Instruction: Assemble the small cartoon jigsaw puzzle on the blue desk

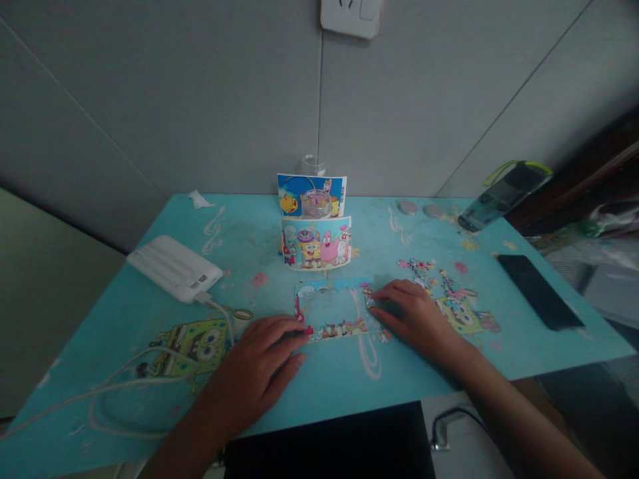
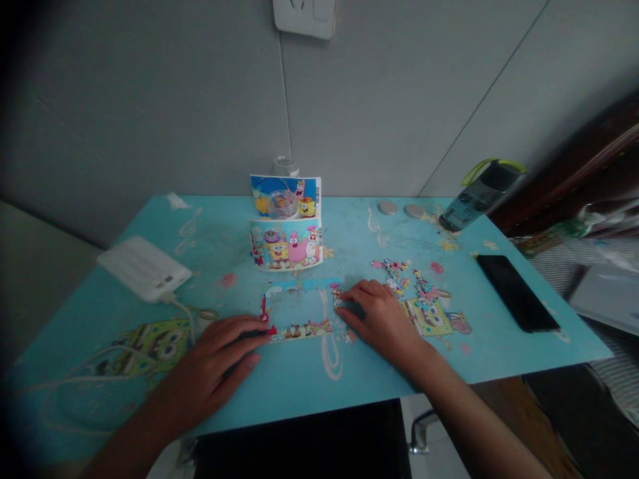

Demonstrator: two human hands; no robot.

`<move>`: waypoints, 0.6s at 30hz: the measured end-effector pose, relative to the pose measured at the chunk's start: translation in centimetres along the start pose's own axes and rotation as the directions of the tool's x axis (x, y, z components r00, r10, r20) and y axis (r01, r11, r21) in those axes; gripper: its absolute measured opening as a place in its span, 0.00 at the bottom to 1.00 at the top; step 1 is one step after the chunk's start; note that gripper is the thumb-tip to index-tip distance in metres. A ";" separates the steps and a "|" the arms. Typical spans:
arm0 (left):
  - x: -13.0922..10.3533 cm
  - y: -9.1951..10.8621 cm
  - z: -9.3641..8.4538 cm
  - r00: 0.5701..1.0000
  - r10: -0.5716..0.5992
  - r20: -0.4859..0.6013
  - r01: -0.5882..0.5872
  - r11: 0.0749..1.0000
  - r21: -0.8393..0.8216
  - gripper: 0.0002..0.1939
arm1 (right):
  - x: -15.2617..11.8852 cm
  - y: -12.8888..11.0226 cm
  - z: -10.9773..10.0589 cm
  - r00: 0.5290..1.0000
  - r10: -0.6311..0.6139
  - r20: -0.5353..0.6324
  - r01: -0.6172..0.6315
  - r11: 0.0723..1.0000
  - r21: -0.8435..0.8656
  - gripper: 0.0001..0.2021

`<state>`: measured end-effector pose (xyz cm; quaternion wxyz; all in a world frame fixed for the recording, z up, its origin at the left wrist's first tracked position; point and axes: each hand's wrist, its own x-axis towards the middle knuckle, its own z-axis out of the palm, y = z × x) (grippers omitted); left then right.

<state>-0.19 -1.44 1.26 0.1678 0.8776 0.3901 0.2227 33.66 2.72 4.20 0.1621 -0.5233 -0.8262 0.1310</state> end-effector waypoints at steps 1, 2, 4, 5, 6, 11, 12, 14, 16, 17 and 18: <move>0.0 0.0 0.0 1.000 0.001 -0.002 -0.001 1.000 -0.001 0.18 | 0.0 0.0 0.0 1.000 0.002 0.003 -0.002 1.000 -0.001 0.08; 0.0 0.0 0.0 1.000 0.002 -0.005 -0.002 1.000 -0.002 0.18 | 0.0 0.0 0.0 1.000 0.002 0.004 -0.002 1.000 -0.002 0.08; 0.0 0.0 0.0 1.000 0.003 -0.007 -0.003 1.000 -0.006 0.18 | 0.0 0.0 0.0 1.000 0.004 0.007 -0.004 1.000 -0.004 0.09; 0.1 0.0 0.0 1.000 0.002 -0.006 -0.002 1.000 -0.008 0.18 | 0.0 -0.1 0.0 1.000 0.005 0.008 -0.005 1.000 -0.006 0.09; 0.1 0.0 0.0 1.000 0.000 -0.004 0.000 1.000 -0.008 0.18 | -0.1 -0.1 0.0 1.000 0.005 0.009 -0.005 1.000 -0.008 0.08; 0.0 0.1 -0.2 1.000 0.003 0.002 -0.003 1.000 0.007 0.18 | -0.2 -0.3 0.0 1.000 0.006 0.002 -0.006 1.000 -0.005 0.09; 0.0 0.2 -0.2 1.000 0.005 0.006 -0.005 1.000 0.010 0.18 | -0.2 -0.3 0.1 1.000 0.003 -0.002 -0.003 1.000 0.000 0.09; 0.0 0.2 -0.3 1.000 0.004 0.013 -0.004 1.000 0.012 0.17 | -0.2 -0.3 0.1 1.000 0.000 -0.005 0.000 1.000 0.006 0.10; 0.0 0.2 -0.3 1.000 -0.001 0.016 0.001 1.000 0.012 0.17 | -0.3 -0.3 0.1 1.000 -0.002 -0.002 0.002 1.000 0.005 0.10; 0.1 0.2 -0.3 1.000 -0.002 0.016 0.002 1.000 0.011 0.17 | -0.3 -0.2 0.1 1.000 -0.002 0.000 0.002 1.000 0.003 0.10; 0.1 0.2 -0.3 1.000 -0.001 0.014 0.001 1.000 0.012 0.17 | -0.3 -0.2 0.2 1.000 -0.002 0.001 0.002 1.000 0.001 0.10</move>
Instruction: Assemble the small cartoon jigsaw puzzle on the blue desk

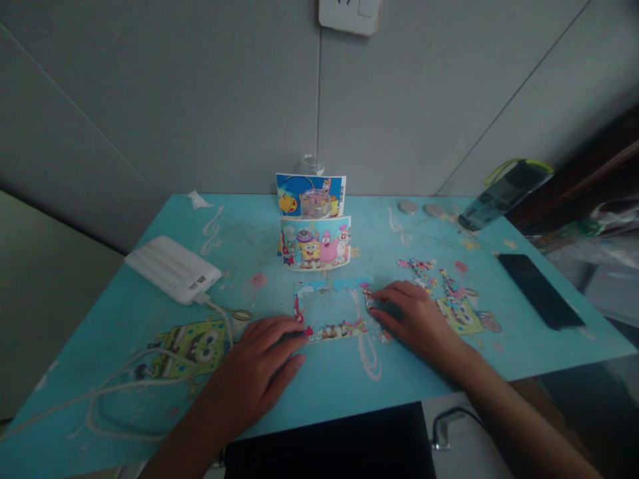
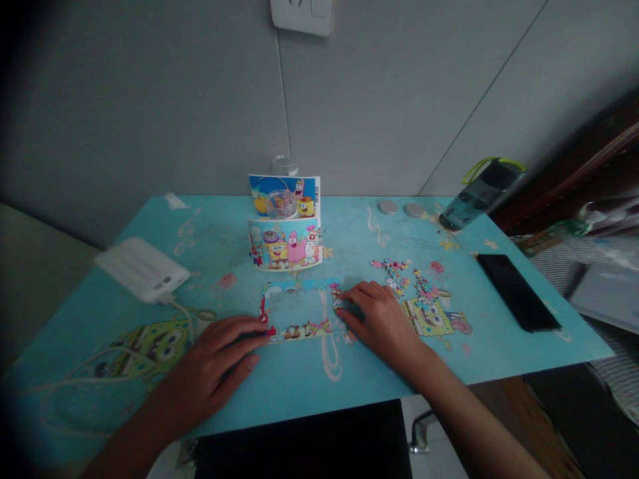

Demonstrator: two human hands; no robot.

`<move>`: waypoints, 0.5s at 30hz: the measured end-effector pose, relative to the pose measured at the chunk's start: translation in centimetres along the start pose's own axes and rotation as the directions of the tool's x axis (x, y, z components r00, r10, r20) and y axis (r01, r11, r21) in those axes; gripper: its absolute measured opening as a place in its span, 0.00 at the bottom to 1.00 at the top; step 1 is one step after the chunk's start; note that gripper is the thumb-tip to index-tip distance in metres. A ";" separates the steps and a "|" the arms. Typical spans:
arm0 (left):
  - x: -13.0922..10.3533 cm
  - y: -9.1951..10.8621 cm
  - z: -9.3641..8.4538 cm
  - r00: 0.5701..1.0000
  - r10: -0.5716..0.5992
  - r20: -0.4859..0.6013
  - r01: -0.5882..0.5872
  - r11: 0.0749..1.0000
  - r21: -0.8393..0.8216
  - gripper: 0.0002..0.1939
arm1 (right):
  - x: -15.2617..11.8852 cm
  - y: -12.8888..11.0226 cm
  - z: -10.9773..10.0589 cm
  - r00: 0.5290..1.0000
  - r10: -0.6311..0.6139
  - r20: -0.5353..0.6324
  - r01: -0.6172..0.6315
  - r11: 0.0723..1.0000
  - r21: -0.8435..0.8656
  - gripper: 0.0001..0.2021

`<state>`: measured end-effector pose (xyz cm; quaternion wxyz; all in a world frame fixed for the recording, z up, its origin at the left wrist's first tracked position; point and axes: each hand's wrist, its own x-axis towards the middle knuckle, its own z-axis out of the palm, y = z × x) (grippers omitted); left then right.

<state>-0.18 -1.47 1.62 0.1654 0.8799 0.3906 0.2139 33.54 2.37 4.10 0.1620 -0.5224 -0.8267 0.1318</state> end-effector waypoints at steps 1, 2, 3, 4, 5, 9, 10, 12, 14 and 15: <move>0.0 0.0 0.0 1.000 0.003 0.000 -0.003 1.000 0.001 0.17 | 0.0 0.0 0.0 1.000 0.001 0.000 -0.001 1.000 -0.002 0.11; 0.0 -0.1 0.1 1.000 0.005 0.004 -0.005 1.000 0.003 0.17 | 0.0 0.1 0.1 1.000 0.001 -0.003 -0.001 1.000 -0.004 0.11; 0.0 -0.1 0.1 1.000 0.008 0.006 -0.008 1.000 0.004 0.17 | 0.0 0.1 0.1 1.000 0.002 -0.001 -0.002 1.000 -0.006 0.11; 0.0 -0.1 0.2 1.000 0.009 0.009 -0.009 1.000 0.005 0.18 | 0.0 0.1 0.1 1.000 0.004 0.000 -0.004 1.000 -0.008 0.12; 0.0 -0.1 0.2 1.000 0.009 0.011 -0.010 1.000 0.006 0.18 | 0.0 0.1 0.1 1.000 0.006 0.002 -0.006 1.000 -0.010 0.13; -0.1 -0.2 0.3 1.000 0.012 0.001 -0.012 1.000 0.011 0.18 | 0.2 0.2 0.2 1.000 0.005 0.005 -0.005 1.000 -0.012 0.16; -0.1 -0.2 0.3 1.000 0.011 0.000 -0.011 1.000 0.010 0.18 | 0.2 0.2 0.2 1.000 0.003 0.005 -0.003 1.000 -0.012 0.16; -0.1 -0.3 0.3 1.000 0.015 -0.003 -0.014 1.000 0.008 0.18 | 0.3 0.2 0.1 1.000 -0.001 0.012 0.001 1.000 -0.010 0.15; -0.1 -0.2 0.3 1.000 0.016 -0.004 -0.016 1.000 0.011 0.18 | 0.4 0.2 0.1 1.000 -0.007 0.016 0.007 1.000 -0.002 0.15; -0.1 -0.2 0.3 1.000 0.016 -0.002 -0.016 1.000 0.013 0.17 | 0.4 0.2 0.1 1.000 -0.008 0.016 0.008 1.000 0.005 0.14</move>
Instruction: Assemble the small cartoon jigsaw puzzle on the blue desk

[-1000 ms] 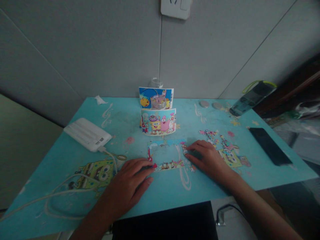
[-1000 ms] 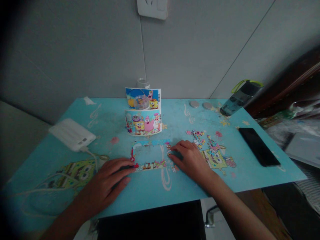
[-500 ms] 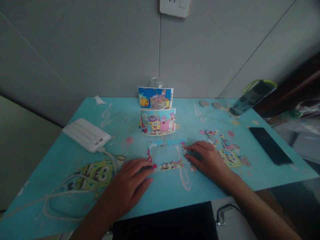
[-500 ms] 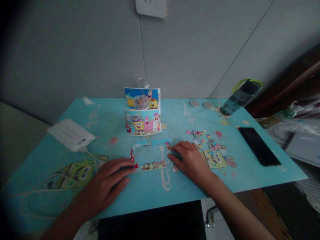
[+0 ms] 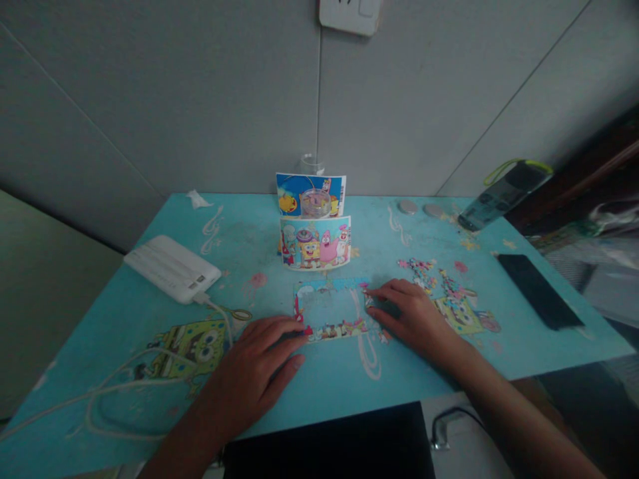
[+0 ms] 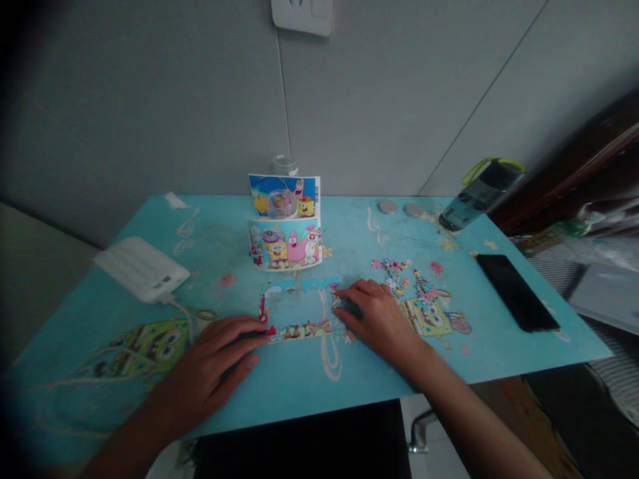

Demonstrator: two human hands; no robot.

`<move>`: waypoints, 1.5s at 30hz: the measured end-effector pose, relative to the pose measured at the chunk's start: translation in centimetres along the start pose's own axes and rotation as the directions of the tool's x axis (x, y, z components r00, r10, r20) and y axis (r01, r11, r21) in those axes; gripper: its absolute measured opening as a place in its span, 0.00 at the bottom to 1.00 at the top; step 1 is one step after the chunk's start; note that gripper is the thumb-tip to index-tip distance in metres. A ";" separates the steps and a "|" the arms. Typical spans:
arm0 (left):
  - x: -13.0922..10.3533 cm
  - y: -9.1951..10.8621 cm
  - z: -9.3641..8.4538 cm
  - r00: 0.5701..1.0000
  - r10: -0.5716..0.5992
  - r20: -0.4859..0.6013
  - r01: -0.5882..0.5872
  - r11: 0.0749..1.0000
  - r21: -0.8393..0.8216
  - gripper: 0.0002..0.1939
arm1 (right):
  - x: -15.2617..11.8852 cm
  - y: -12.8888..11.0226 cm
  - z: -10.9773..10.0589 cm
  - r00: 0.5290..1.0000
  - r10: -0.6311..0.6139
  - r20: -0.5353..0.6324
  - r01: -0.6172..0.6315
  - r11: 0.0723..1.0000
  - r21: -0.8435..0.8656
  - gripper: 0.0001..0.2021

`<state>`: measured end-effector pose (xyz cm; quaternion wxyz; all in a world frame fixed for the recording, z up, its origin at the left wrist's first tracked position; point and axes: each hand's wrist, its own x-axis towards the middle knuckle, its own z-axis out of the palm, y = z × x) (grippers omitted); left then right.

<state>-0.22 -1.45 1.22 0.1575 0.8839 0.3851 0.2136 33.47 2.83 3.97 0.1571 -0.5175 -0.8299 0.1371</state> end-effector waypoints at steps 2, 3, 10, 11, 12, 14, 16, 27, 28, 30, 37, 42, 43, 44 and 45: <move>0.0 0.1 -0.1 1.000 0.000 0.003 0.000 1.000 0.002 0.17 | 0.0 0.0 0.0 1.000 0.004 -0.001 -0.004 1.000 0.013 0.13; 0.0 0.1 -0.1 1.000 -0.002 0.005 0.002 1.000 0.002 0.17 | 0.1 -0.1 0.1 1.000 0.008 0.000 -0.008 1.000 0.020 0.12; 0.0 0.0 -0.1 1.000 -0.007 0.000 0.007 1.000 0.006 0.18 | -0.8 -0.3 -0.7 1.000 0.023 -0.016 -0.022 1.000 0.006 0.10; 0.0 -0.1 0.0 1.000 -0.006 0.000 0.006 1.000 0.011 0.18 | -1.2 -0.2 -0.9 0.999 0.025 -0.025 -0.025 1.000 0.006 0.10; -0.1 -0.2 0.0 1.000 -0.001 -0.002 0.001 1.000 0.017 0.18 | -1.6 -0.1 -1.2 0.999 0.030 -0.037 -0.029 1.000 0.009 0.10; -0.2 -0.3 0.1 1.000 0.013 -0.010 -0.013 0.999 0.029 0.18 | -2.6 0.4 -1.5 0.997 0.045 -0.056 -0.044 0.999 0.023 0.10; -0.2 -0.4 0.1 1.000 0.025 -0.014 -0.024 0.999 0.045 0.18 | -3.6 1.0 -1.6 0.995 0.058 -0.083 -0.054 0.997 0.046 0.09; -0.7 -0.9 0.5 1.000 0.025 -0.010 -0.024 0.993 0.112 0.20 | -6.8 3.3 -1.3 0.941 0.112 -0.320 -0.064 0.986 0.156 0.10; -0.7 -0.9 0.5 1.000 0.023 -0.009 -0.022 0.993 0.114 0.21 | -7.0 3.2 -1.2 0.935 0.114 -0.335 -0.060 0.984 0.168 0.09; -0.8 -1.0 0.4 1.000 0.022 -0.003 -0.022 0.992 0.121 0.21 | -7.4 3.0 -1.0 0.928 0.116 -0.353 -0.050 0.981 0.190 0.09; -1.1 -0.9 0.1 1.000 0.013 0.008 -0.014 0.989 0.149 0.23 | -7.7 2.9 -0.6 0.942 0.117 -0.314 -0.045 0.973 0.227 0.08; -0.8 -0.4 -0.2 1.000 0.016 0.004 -0.016 0.986 0.164 0.23 | -7.5 3.0 -0.4 0.960 0.098 -0.263 -0.045 0.979 0.199 0.08; -0.7 -0.3 -0.2 1.000 0.017 0.003 -0.017 0.986 0.164 0.23 | -7.5 3.0 -0.4 0.961 0.097 -0.258 -0.047 0.980 0.193 0.09; -0.7 -0.2 -0.3 1.000 0.021 0.005 -0.022 0.986 0.164 0.23 | -7.5 2.9 -0.4 0.963 0.097 -0.253 -0.049 0.981 0.187 0.09; -0.6 -0.1 -0.3 1.000 0.023 0.008 -0.025 0.986 0.164 0.23 | -7.4 2.9 -0.4 0.964 0.093 -0.249 -0.048 0.982 0.181 0.09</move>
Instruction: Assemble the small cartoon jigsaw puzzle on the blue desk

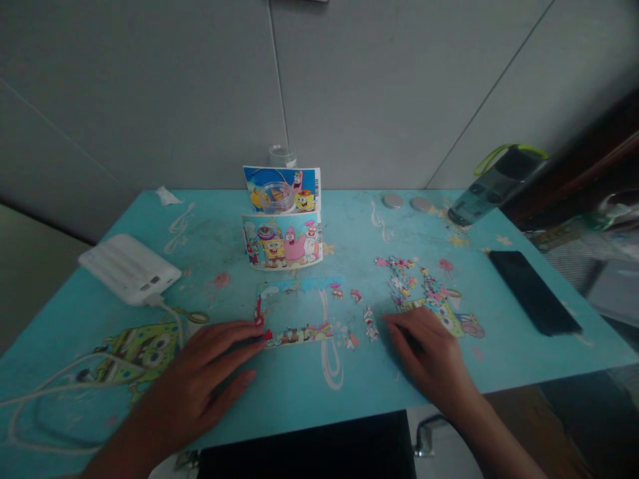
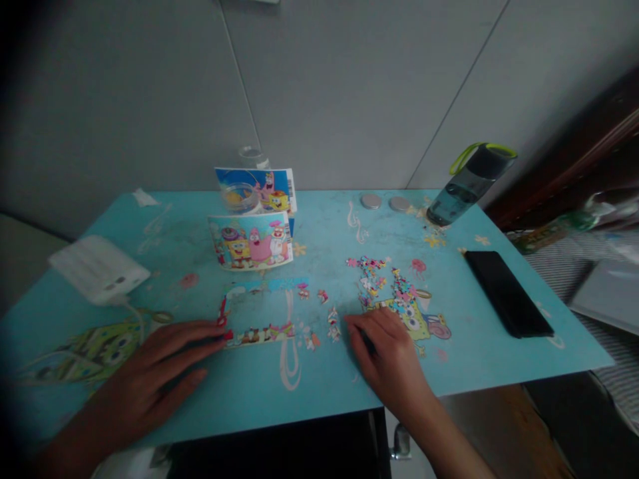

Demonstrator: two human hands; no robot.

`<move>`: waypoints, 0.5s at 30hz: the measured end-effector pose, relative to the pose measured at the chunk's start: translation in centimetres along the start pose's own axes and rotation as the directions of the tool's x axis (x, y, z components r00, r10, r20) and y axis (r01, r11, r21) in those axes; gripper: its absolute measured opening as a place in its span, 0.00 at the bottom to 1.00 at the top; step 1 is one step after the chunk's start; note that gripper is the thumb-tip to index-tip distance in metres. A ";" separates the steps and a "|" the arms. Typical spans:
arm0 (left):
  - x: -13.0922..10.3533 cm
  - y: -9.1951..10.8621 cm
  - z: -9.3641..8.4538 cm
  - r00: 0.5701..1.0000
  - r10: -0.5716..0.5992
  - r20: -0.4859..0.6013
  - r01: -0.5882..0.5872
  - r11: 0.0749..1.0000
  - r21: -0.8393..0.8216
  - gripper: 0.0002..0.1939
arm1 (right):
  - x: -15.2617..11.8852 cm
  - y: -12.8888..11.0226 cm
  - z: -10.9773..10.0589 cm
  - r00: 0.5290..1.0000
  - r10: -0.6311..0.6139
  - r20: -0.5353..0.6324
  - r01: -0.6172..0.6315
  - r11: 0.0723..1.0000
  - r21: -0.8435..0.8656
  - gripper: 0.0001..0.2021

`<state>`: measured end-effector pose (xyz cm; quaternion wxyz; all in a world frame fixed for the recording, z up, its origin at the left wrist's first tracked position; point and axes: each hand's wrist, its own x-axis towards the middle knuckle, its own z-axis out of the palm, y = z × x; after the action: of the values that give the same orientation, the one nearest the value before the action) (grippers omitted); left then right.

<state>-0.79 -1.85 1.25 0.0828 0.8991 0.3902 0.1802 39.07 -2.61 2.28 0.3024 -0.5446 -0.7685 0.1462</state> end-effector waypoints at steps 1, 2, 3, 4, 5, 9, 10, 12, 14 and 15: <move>0.0 0.1 0.0 1.000 0.004 0.001 -0.004 1.000 0.000 0.23 | 0.0 0.0 0.0 1.000 -0.004 0.008 0.004 1.000 -0.006 0.09; 0.0 0.1 0.0 1.000 0.005 0.000 -0.005 1.000 -0.001 0.23 | 0.1 -0.1 0.0 1.000 -0.010 0.013 0.010 1.000 -0.012 0.09; 0.0 0.1 0.0 1.000 0.006 -0.004 -0.006 1.000 -0.002 0.24 | 0.2 -0.1 0.1 1.000 -0.014 0.022 0.015 1.000 -0.017 0.09; 0.0 0.1 0.0 1.000 0.005 -0.007 -0.005 1.000 -0.004 0.24 | 0.2 -0.2 0.1 0.999 -0.020 0.032 0.021 1.000 -0.021 0.09; 0.0 0.1 0.0 1.000 0.004 -0.008 -0.004 1.000 -0.005 0.24 | 0.3 -0.2 0.1 0.999 -0.024 0.042 0.025 0.999 -0.026 0.09; 0.1 0.2 -0.1 1.000 0.003 0.003 -0.003 1.000 -0.001 0.25 | 0.4 -0.3 0.3 0.998 -0.018 0.066 0.021 0.999 -0.045 0.08; 0.1 0.3 -0.1 1.000 0.007 0.004 -0.007 1.000 0.000 0.25 | 0.4 -0.3 0.3 0.998 -0.015 0.066 0.018 0.999 -0.045 0.08; 0.1 0.3 -0.1 1.000 0.017 0.002 -0.017 1.000 0.005 0.25 | 0.5 -0.3 0.4 0.998 -0.006 0.057 0.008 0.999 -0.036 0.08; 0.0 0.2 0.0 1.000 0.024 -0.004 -0.024 1.000 0.012 0.25 | 1.0 -0.2 0.5 0.999 0.018 0.036 -0.017 1.000 -0.023 0.08; -0.1 0.2 0.1 1.000 0.026 -0.005 -0.026 1.000 0.016 0.25 | 1.4 -0.3 0.5 0.999 0.031 0.028 -0.031 0.999 -0.023 0.08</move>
<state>-0.67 -2.03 1.22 0.0721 0.9042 0.3803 0.1802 38.22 -1.36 2.43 0.2829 -0.5577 -0.7658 0.1500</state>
